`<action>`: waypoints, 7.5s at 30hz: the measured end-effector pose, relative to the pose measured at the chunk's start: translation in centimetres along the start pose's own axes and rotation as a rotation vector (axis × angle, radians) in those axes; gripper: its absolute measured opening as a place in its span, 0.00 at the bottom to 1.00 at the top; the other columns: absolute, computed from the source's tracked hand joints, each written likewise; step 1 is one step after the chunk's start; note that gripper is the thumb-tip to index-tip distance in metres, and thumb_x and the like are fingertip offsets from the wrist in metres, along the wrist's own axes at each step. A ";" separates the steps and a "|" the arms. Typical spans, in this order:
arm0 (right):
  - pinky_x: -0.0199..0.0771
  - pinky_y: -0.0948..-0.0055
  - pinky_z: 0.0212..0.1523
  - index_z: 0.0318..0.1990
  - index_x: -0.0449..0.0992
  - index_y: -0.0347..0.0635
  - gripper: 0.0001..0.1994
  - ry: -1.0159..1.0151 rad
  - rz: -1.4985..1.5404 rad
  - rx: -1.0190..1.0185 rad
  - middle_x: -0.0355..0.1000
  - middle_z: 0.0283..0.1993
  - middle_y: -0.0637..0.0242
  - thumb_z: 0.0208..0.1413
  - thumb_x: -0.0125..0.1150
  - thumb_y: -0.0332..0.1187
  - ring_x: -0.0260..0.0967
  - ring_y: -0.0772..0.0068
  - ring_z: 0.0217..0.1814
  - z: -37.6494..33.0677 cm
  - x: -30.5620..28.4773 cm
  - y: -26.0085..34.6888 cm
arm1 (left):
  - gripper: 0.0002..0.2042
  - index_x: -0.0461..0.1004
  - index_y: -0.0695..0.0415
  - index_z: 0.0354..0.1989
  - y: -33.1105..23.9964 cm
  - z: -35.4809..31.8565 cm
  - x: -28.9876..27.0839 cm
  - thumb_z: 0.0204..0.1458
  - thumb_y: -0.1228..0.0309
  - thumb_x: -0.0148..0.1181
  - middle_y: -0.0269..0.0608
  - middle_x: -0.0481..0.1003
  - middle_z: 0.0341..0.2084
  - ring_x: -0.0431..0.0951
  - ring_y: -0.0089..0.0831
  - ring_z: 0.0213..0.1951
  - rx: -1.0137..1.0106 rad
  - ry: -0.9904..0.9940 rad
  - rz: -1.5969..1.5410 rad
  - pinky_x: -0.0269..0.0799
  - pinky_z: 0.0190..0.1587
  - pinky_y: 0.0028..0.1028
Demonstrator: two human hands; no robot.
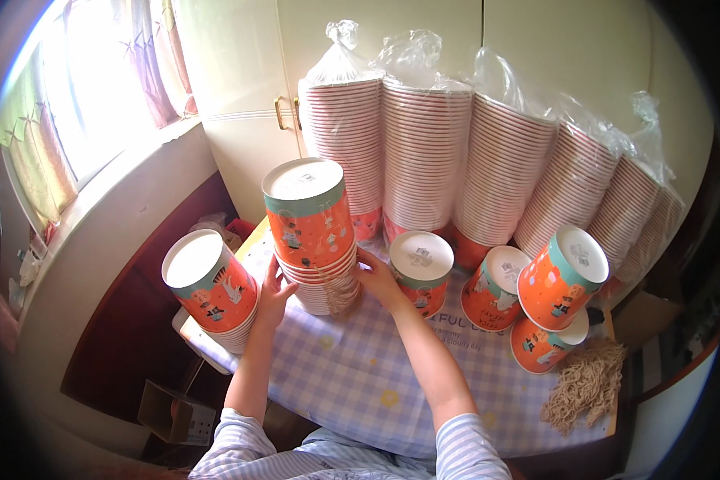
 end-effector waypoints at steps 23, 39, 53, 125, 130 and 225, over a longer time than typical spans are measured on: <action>0.57 0.73 0.56 0.51 0.67 0.41 0.21 -0.142 -0.085 -0.023 0.65 0.53 0.67 0.48 0.61 0.29 0.59 0.76 0.56 -0.1 -0.4 -1.0 | 0.49 0.44 0.62 0.63 0.1 0.2 -0.3 0.32 0.66 0.71 0.51 0.54 0.59 0.54 0.39 0.61 0.001 -0.038 0.206 0.56 0.58 0.37; 0.58 0.74 0.55 0.50 0.68 0.39 0.20 -0.149 -0.045 -0.041 0.66 0.51 0.68 0.48 0.62 0.30 0.60 0.77 0.54 0.1 -0.6 -2.0 | 0.50 0.43 0.64 0.62 0.8 0.1 -0.7 0.32 0.62 0.71 0.52 0.53 0.59 0.57 0.41 0.59 0.049 -0.057 0.228 0.56 0.58 0.38; 0.45 0.65 0.63 0.44 0.67 0.39 0.16 -0.047 -0.288 -0.220 0.54 0.64 0.60 0.48 0.61 0.31 0.48 0.65 0.66 1.0 -1.3 -2.0 | 0.48 0.44 0.57 0.63 1.7 0.2 -1.0 0.33 0.61 0.68 0.46 0.54 0.58 0.54 0.37 0.59 0.141 -0.121 0.312 0.53 0.57 0.39; 0.76 0.73 0.37 0.35 0.71 0.31 0.07 -0.089 0.226 0.331 0.70 0.33 0.62 0.51 0.48 0.24 0.70 0.70 0.34 -1.1 0.6 2.3 | 0.09 0.64 0.56 0.39 1.3 -0.3 -1.6 0.53 0.65 0.48 0.33 0.67 0.35 0.66 0.23 0.39 -0.249 -0.380 0.182 0.61 0.41 0.25; 0.75 0.75 0.38 0.35 0.71 0.32 0.07 -0.099 0.205 0.350 0.70 0.33 0.62 0.52 0.48 0.26 0.70 0.71 0.35 -0.7 0.1 1.6 | 0.10 0.64 0.56 0.40 1.0 -0.7 -1.0 0.53 0.65 0.49 0.34 0.67 0.37 0.66 0.23 0.40 -0.300 -0.356 0.129 0.61 0.43 0.25; 0.69 0.77 0.38 0.34 0.70 0.37 0.04 -0.193 0.110 0.142 0.70 0.31 0.67 0.51 0.53 0.27 0.68 0.75 0.33 -0.2 -0.4 1.5 | 0.10 0.70 0.59 0.35 -7.2 -3.9 5.7 0.41 0.75 0.55 0.35 0.70 0.32 0.72 0.29 0.34 0.858 -0.050 1.352 0.62 0.36 0.29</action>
Point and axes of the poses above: each hand's wrist, its own z-axis towards the middle knuckle, its own x-axis out of the palm, y = z × x, the point moved 4 cm from there along z, towards the middle knuckle
